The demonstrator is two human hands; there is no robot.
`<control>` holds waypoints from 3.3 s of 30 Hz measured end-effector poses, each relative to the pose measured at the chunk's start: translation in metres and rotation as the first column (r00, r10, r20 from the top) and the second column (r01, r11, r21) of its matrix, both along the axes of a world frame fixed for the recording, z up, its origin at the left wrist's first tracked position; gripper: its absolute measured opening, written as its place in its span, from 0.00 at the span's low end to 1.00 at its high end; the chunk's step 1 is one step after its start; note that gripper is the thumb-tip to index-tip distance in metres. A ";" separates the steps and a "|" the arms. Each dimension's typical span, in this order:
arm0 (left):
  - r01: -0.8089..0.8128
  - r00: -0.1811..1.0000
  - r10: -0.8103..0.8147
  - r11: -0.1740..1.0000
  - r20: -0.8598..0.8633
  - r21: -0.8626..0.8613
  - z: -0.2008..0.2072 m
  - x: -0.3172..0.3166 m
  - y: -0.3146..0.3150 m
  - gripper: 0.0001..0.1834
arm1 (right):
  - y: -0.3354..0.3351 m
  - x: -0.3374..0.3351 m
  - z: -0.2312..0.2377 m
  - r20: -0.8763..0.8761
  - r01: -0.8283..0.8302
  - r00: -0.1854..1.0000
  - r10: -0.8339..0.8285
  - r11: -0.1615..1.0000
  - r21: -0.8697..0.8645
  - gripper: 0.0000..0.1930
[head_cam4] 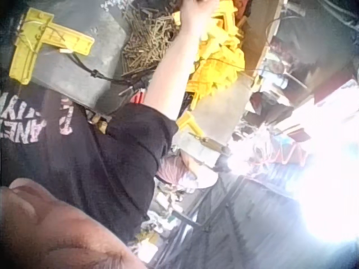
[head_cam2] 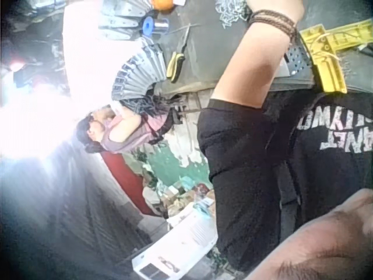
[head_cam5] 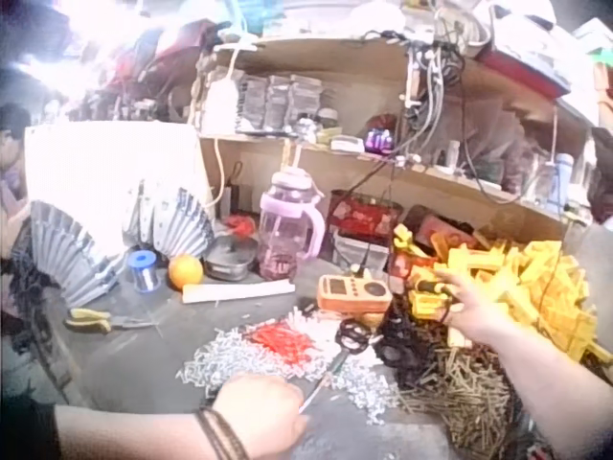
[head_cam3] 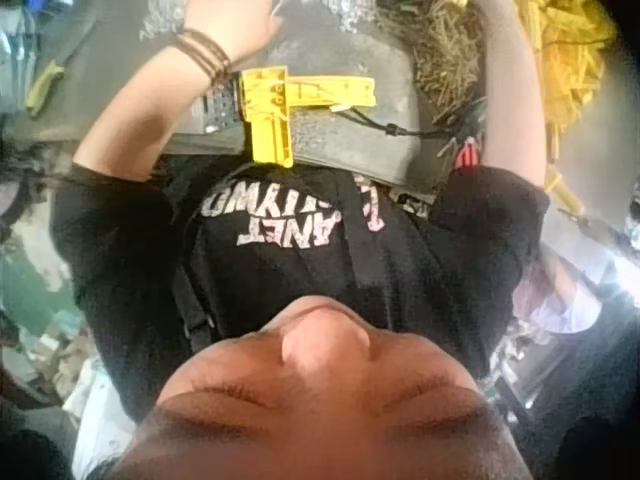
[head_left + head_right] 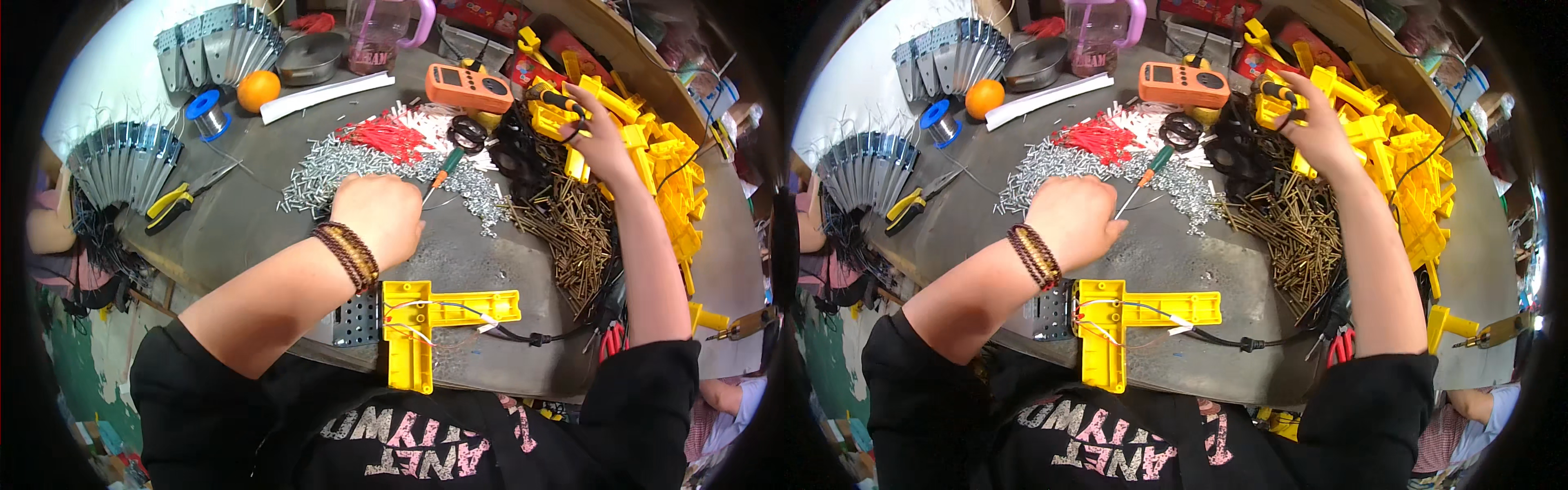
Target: Assembling a yellow plastic electronic housing unit by soldering wires, routing cables, and securing components with an electric screwdriver.
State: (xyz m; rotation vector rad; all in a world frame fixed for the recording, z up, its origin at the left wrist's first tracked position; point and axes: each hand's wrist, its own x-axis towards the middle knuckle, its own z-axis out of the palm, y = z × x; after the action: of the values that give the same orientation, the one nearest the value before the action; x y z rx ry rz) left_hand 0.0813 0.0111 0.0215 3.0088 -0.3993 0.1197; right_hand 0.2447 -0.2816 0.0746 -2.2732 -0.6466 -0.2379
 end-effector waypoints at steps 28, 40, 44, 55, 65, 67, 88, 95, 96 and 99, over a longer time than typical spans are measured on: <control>0.237 0.942 -0.007 0.720 0.335 -0.652 0.010 -0.102 0.033 0.08 | 0.035 -0.149 -0.033 -0.568 0.479 0.777 0.270 0.332 0.813 0.15; 0.207 0.969 -0.031 0.651 0.246 -0.730 0.005 -0.106 0.032 0.09 | 0.042 -0.149 -0.039 -0.562 0.466 0.758 0.331 0.327 0.822 0.14; 0.186 0.973 -0.017 0.649 0.230 -0.738 0.006 -0.105 0.029 0.08 | 0.039 -0.147 -0.041 -0.547 0.454 0.759 0.355 0.315 0.834 0.14; 0.174 0.978 -0.029 0.660 0.207 -0.731 0.002 -0.105 0.026 0.07 | 0.038 -0.148 -0.042 -0.533 0.438 0.763 0.366 0.315 0.842 0.14; 0.189 0.974 -0.033 0.665 0.224 -0.722 0.000 -0.103 0.024 0.07 | 0.037 -0.146 -0.042 -0.526 0.434 0.767 0.367 0.305 0.848 0.14; 0.194 0.973 -0.037 0.665 0.227 -0.721 0.000 -0.103 0.022 0.07 | 0.038 -0.148 -0.042 -0.522 0.430 0.769 0.369 0.304 0.850 0.15; 0.245 0.934 -0.041 0.799 0.356 -0.550 0.000 -0.135 0.018 0.07 | 0.038 -0.168 -0.035 -0.469 0.348 0.764 0.443 0.330 0.878 0.15; 0.256 0.929 -0.045 0.795 0.367 -0.549 -0.005 -0.134 0.016 0.05 | 0.042 -0.171 -0.035 -0.474 0.346 0.771 0.424 0.346 0.872 0.16; 0.254 0.931 -0.050 0.799 0.360 -0.545 -0.005 -0.134 0.015 0.05 | 0.042 -0.171 -0.034 -0.476 0.350 0.768 0.429 0.342 0.872 0.16; 0.253 0.938 -0.071 0.810 0.340 -0.529 -0.004 -0.134 0.017 0.03 | 0.042 -0.172 -0.035 -0.482 0.352 0.762 0.433 0.347 0.869 0.16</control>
State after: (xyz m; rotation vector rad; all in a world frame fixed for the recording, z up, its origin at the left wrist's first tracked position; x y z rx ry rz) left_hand -0.0523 0.0281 0.0177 2.3489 -0.5375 0.5868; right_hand 0.0729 -0.2397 0.0399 -0.9881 -0.0637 0.2135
